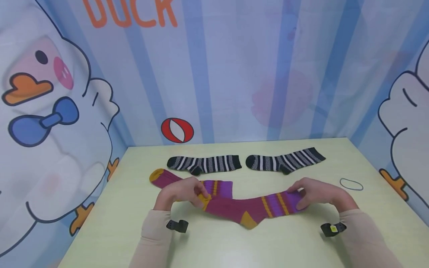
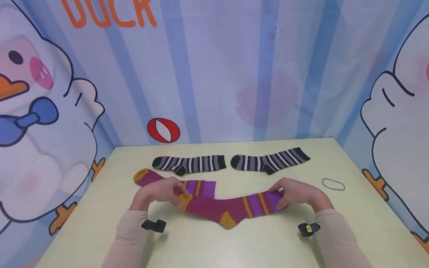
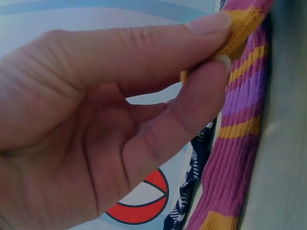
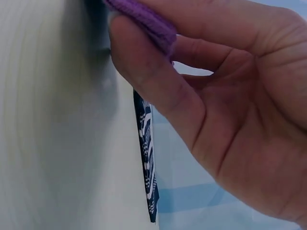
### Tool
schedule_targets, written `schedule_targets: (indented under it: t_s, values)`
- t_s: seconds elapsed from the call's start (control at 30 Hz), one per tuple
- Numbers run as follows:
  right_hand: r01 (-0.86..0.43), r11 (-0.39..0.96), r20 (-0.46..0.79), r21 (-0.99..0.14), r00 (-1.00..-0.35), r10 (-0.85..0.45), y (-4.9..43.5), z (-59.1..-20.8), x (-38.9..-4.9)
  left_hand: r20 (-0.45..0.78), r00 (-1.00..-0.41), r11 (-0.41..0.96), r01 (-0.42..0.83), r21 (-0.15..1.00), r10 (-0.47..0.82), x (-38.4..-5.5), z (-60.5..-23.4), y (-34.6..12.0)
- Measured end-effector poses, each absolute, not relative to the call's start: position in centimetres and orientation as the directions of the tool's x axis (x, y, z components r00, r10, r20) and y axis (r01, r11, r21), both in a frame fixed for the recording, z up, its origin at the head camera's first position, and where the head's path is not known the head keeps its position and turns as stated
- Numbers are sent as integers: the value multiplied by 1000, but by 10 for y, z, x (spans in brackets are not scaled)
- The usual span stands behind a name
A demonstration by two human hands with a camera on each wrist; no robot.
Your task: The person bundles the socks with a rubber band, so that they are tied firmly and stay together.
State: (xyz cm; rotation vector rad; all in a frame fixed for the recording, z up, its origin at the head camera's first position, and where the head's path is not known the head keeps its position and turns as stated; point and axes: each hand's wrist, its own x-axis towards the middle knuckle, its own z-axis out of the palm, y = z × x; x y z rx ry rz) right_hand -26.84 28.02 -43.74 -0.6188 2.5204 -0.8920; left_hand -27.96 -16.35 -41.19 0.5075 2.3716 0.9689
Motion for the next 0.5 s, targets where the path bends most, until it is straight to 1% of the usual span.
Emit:
schedule_targets:
  t_s: [0.13, 0.2, 0.37, 0.5]
  values:
    - [-288, 702, -221, -651, -813, -538, 277, -438, -266, -345, -771, 680, 151, 717, 535, -279, -418, -165]
    - [-289, 710, -231, -642, -810, -538, 275, -438, -265, -361, -764, 680, 136, 721, 535, -279, -421, -164]
    - [-286, 746, -256, -602, -816, -519, 271, -438, -265, -389, -767, 680, 84, 728, 511, -280, -424, -159]
    - [-279, 764, -268, -582, -821, -504, 270, -436, -266, -386, -775, 700, 101, 707, 501, -281, -424, -156]
